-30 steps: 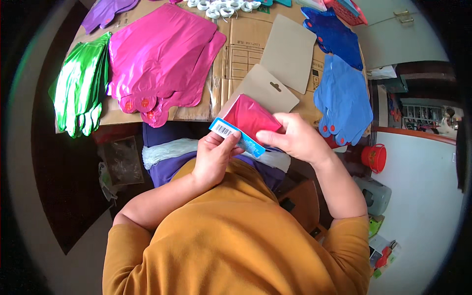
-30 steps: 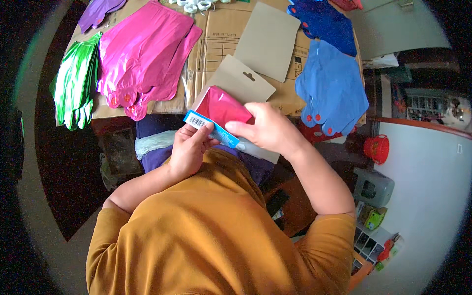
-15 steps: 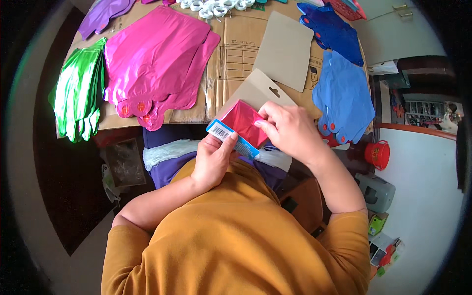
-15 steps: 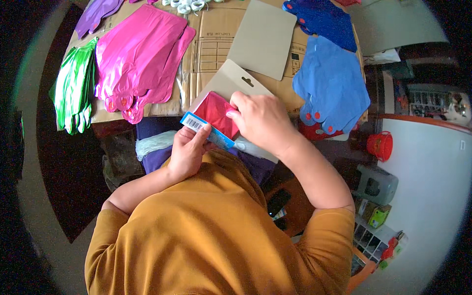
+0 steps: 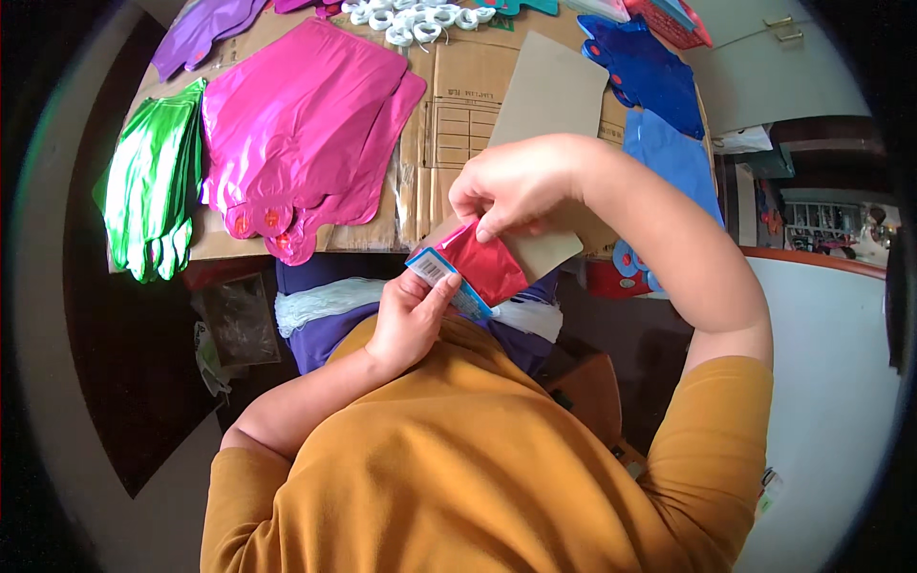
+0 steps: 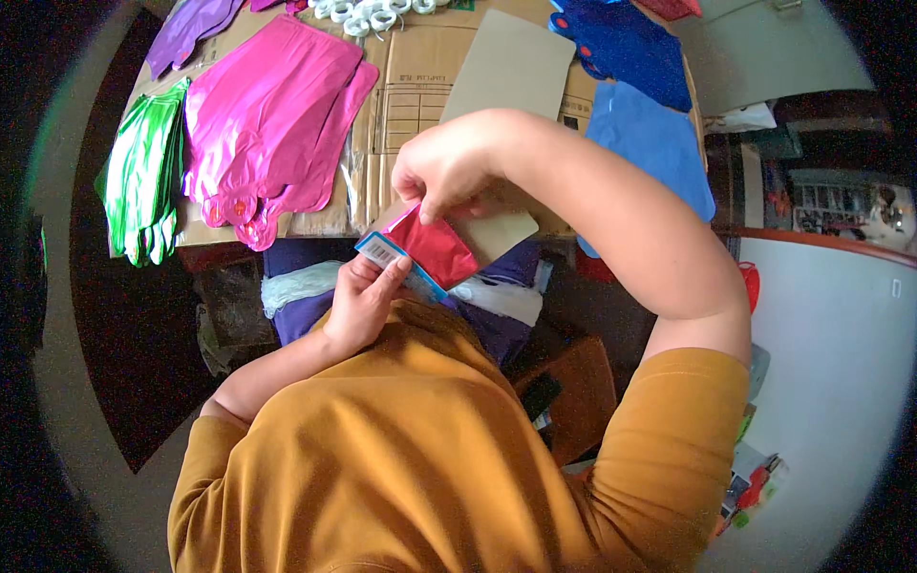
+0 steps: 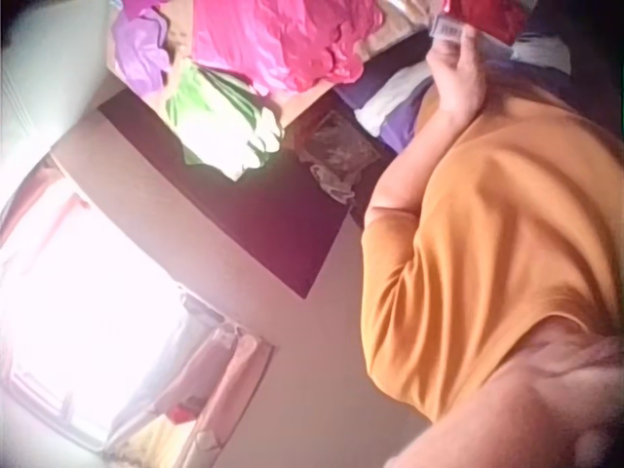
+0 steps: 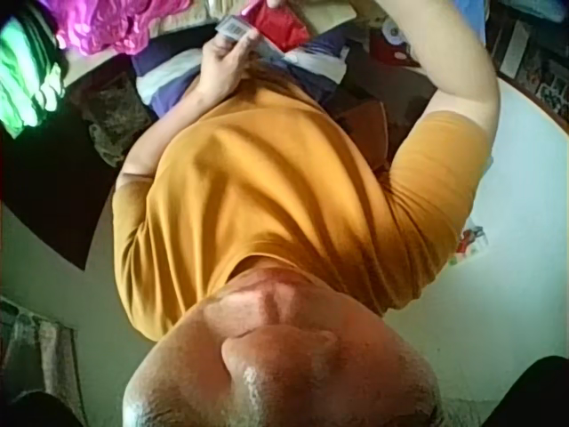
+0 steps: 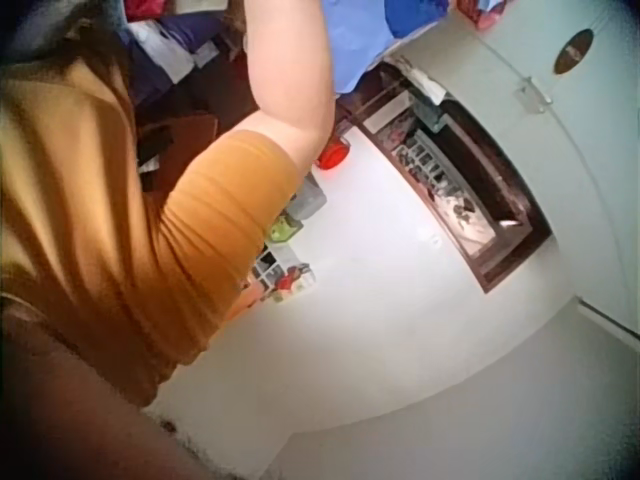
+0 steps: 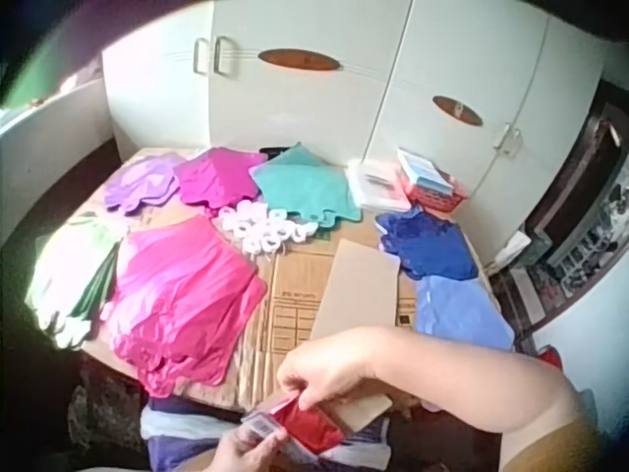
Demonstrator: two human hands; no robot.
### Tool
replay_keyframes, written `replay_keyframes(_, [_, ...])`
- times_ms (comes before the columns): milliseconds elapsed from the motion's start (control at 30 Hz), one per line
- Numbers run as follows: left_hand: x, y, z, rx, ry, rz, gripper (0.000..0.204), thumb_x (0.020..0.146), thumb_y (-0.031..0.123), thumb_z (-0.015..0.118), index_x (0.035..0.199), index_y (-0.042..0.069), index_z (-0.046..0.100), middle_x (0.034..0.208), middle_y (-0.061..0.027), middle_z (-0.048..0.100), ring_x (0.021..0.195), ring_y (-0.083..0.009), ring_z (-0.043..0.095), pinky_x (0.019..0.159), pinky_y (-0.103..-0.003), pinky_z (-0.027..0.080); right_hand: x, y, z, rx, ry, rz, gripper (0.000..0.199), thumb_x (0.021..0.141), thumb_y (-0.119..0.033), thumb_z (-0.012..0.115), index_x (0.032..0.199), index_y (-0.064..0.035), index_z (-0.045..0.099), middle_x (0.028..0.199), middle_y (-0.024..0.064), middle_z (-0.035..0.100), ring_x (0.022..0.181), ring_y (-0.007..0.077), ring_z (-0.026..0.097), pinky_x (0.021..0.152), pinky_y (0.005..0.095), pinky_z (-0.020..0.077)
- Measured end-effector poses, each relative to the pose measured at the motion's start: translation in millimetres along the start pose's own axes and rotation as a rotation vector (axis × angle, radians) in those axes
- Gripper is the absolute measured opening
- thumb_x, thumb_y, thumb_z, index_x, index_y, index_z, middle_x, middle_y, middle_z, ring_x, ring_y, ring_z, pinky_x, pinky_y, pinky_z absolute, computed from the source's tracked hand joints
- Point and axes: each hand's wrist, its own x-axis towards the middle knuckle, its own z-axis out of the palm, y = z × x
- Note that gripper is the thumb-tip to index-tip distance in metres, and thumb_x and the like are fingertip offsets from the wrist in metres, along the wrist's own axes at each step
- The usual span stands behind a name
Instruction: Folding colored foil sheets and placing them into cardboard packaging inserts.
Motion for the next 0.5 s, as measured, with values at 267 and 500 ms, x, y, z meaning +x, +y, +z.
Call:
replay_keyframes(267, [2, 6, -2, -0.039, -0.021, -0.132, 0.018, 0.098, 0.018, 0.057, 0.108, 0.004, 0.064, 0.094, 0.0005, 0.068, 0.08, -0.0059, 0.062, 0.069, -0.023, 0.052, -4, -34, 24, -0.598, 0.391, 0.021, 0.018, 0.071, -0.01, 0.064, 0.084, 0.0026, 0.066, 0.08, 0.0166, 0.067, 0.08, 0.0319, 0.067, 0.072, 0.0446, 0.0504])
replay_keyframes(500, [2, 11, -4, -0.268, -0.048, -0.213, 0.017, 0.098, 0.014, 0.055, 0.111, 0.005, 0.062, 0.102, -0.0036, 0.067, 0.088, -0.012, 0.065, 0.074, -0.028, 0.055, -7, -15, 115, -0.735, 1.128, -0.536, 0.044, 0.085, -0.02, 0.057, 0.124, 0.001, 0.058, 0.132, 0.0182, 0.055, 0.127, 0.0302, 0.05, 0.109, 0.0465, 0.0342])
